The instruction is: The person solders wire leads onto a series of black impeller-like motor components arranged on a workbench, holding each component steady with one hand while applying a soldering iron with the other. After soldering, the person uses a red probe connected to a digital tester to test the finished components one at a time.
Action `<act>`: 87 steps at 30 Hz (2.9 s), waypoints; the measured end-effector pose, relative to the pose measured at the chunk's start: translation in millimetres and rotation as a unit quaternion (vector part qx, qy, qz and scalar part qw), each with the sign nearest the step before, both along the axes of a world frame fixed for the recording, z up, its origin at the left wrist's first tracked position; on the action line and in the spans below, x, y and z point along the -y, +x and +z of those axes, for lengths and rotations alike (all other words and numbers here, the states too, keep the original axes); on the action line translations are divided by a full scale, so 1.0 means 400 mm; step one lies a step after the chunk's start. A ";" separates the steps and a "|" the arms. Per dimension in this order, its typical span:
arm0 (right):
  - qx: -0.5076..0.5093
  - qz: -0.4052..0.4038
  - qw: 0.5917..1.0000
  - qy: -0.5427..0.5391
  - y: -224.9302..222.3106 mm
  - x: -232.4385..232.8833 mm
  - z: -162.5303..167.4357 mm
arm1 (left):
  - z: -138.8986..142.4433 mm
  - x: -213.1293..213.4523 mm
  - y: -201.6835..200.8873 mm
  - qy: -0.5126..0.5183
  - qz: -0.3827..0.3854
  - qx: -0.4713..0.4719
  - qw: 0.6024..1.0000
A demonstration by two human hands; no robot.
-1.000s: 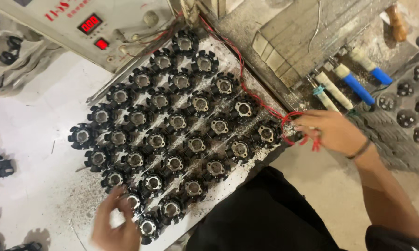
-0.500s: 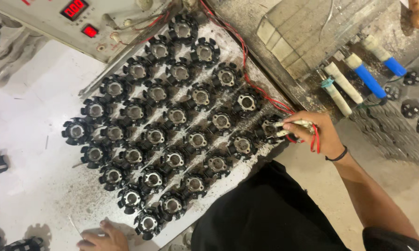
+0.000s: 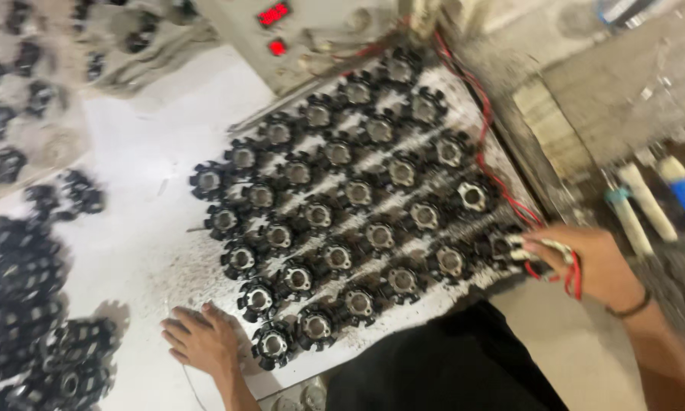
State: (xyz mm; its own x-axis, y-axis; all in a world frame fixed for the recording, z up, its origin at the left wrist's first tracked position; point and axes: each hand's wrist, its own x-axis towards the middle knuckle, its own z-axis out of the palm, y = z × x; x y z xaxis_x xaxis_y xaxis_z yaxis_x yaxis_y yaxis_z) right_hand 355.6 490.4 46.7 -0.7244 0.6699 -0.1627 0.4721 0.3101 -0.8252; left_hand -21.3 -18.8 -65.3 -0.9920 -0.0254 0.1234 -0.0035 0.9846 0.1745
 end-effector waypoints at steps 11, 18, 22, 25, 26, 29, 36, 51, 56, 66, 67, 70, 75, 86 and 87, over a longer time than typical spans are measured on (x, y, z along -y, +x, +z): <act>-0.098 0.013 0.992 0.077 -0.146 -0.084 -0.061 | -0.025 0.008 0.002 -0.014 -0.041 -0.042 0.998; -0.091 0.087 0.981 0.145 -0.198 -0.111 -0.031 | -0.022 0.000 -0.005 -0.022 -0.032 -0.086 0.996; -0.089 0.091 0.985 0.119 -0.199 -0.133 0.016 | -0.024 0.008 0.001 -0.017 -0.030 -0.063 0.997; -0.125 0.064 0.980 0.142 -0.246 -0.167 0.011 | -0.025 0.012 0.007 -0.022 -0.037 -0.053 0.998; -0.143 0.059 0.975 0.159 -0.267 -0.180 0.002 | -0.024 0.013 0.006 -0.021 -0.034 -0.050 0.998; -0.102 0.045 0.986 0.120 -0.339 -0.200 -0.047 | -0.019 0.011 0.005 -0.025 -0.039 -0.058 0.997; -0.159 0.098 0.966 0.181 -0.383 -0.199 -0.067 | -0.013 -0.007 -0.001 -0.018 -0.017 -0.064 0.998; -0.174 0.033 0.971 0.162 -0.569 -0.296 -0.133 | 0.005 -0.014 0.006 0.001 -0.016 -0.047 0.999; -0.191 0.083 0.956 0.208 -0.570 -0.308 -0.143 | 0.009 -0.016 0.000 0.001 -0.017 -0.067 0.998; -0.074 0.010 0.987 0.143 -0.699 -0.392 -0.127 | 0.000 -0.008 0.006 -0.015 -0.028 -0.050 0.998; -0.107 0.021 0.983 0.151 -0.715 -0.397 -0.140 | 0.002 -0.009 0.005 -0.013 -0.025 -0.045 0.999; -0.177 0.043 0.963 0.200 -0.766 -0.408 -0.171 | 0.007 -0.016 0.003 -0.001 -0.018 -0.045 0.999; -0.198 0.092 0.947 0.237 -0.767 -0.417 -0.159 | 0.010 -0.018 -0.002 0.002 -0.028 -0.070 0.997; -0.157 0.155 0.957 0.191 -0.843 -0.291 -0.124 | 0.004 -0.011 0.002 0.009 -0.025 -0.043 0.999; -0.144 0.151 0.961 0.184 -0.858 -0.291 -0.124 | 0.008 -0.014 0.002 0.007 -0.022 -0.043 0.999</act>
State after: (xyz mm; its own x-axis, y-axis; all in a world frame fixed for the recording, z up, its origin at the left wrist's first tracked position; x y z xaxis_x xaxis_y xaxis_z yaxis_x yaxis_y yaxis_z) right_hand 12.4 606.7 -3.0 -0.8743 0.3960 0.2806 0.0837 0.6924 -0.7166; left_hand -20.6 -13.2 -62.1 -0.9779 0.0161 0.2084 0.0557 0.9810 0.1860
